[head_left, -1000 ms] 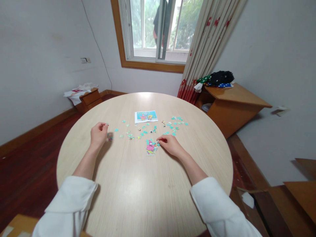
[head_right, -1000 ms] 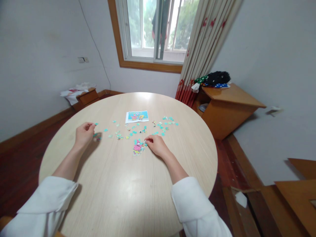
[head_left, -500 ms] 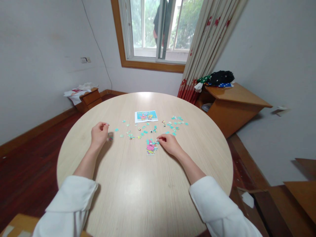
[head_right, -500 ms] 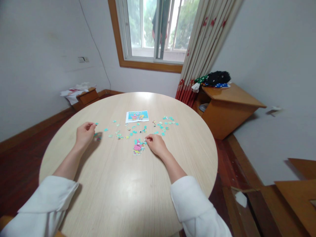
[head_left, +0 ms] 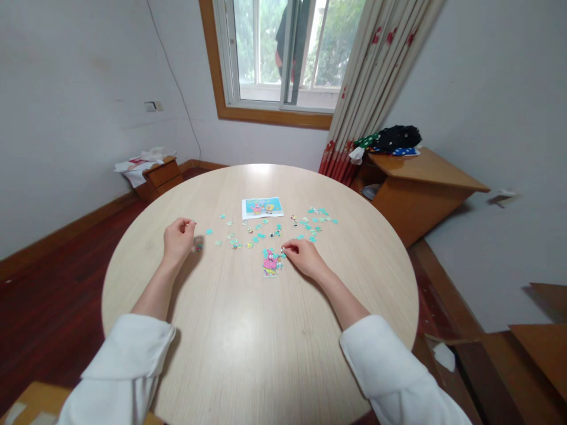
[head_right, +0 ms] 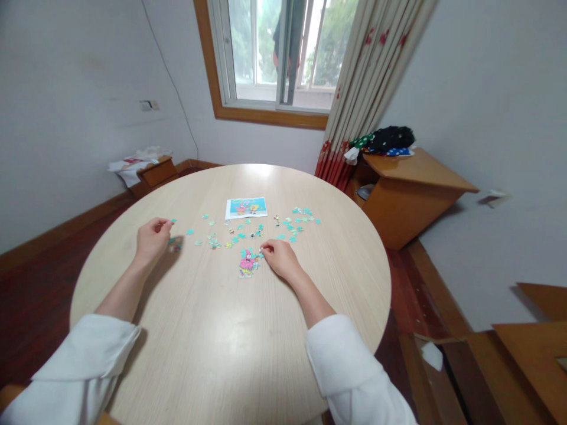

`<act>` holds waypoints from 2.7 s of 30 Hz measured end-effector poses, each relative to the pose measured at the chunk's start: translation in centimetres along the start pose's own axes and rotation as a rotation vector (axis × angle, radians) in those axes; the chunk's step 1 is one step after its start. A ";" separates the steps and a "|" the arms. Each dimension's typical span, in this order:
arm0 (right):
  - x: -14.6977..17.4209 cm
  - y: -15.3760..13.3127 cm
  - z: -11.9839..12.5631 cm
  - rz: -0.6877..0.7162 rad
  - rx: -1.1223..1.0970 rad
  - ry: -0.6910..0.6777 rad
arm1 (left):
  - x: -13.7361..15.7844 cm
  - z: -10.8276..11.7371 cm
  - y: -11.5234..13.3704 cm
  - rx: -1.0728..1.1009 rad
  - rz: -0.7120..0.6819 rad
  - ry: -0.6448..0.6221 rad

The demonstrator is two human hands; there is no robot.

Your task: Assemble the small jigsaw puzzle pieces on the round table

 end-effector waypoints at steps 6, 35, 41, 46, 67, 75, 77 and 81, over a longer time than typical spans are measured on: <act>0.1 -0.2 0.1 -0.005 0.001 0.000 | -0.1 -0.1 -0.3 0.001 -0.011 -0.002; 0.0 0.2 0.1 0.018 0.015 0.015 | 0.1 -0.1 0.2 -0.016 -0.023 -0.005; -0.2 0.6 0.1 0.018 0.024 0.031 | 0.2 -0.1 0.3 -0.018 -0.005 -0.012; -0.2 0.7 0.1 0.013 0.018 0.018 | 0.1 -0.1 0.3 -0.011 -0.016 -0.015; -0.1 0.2 0.0 -0.018 0.065 0.008 | 0.3 -0.5 0.3 -0.031 -0.053 -0.021; -0.1 0.3 0.1 -0.024 0.010 0.027 | 0.2 -0.6 0.1 -0.030 -0.060 -0.024; -0.2 0.5 0.2 -0.045 -0.062 0.039 | 0.1 -0.6 0.0 -0.040 -0.062 -0.026; -0.4 1.0 0.2 -0.104 -0.340 -0.020 | 0.1 -0.6 0.0 -0.057 -0.053 -0.022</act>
Point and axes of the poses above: each hand's wrist, its own x-axis away from the middle knuckle, its own z-axis out of the back of the hand, y = z × x, the point moved 5 cm from there along -x, towards the middle knuckle, and after that the axes turned 5 degrees about -y, right-handed, at the moved point
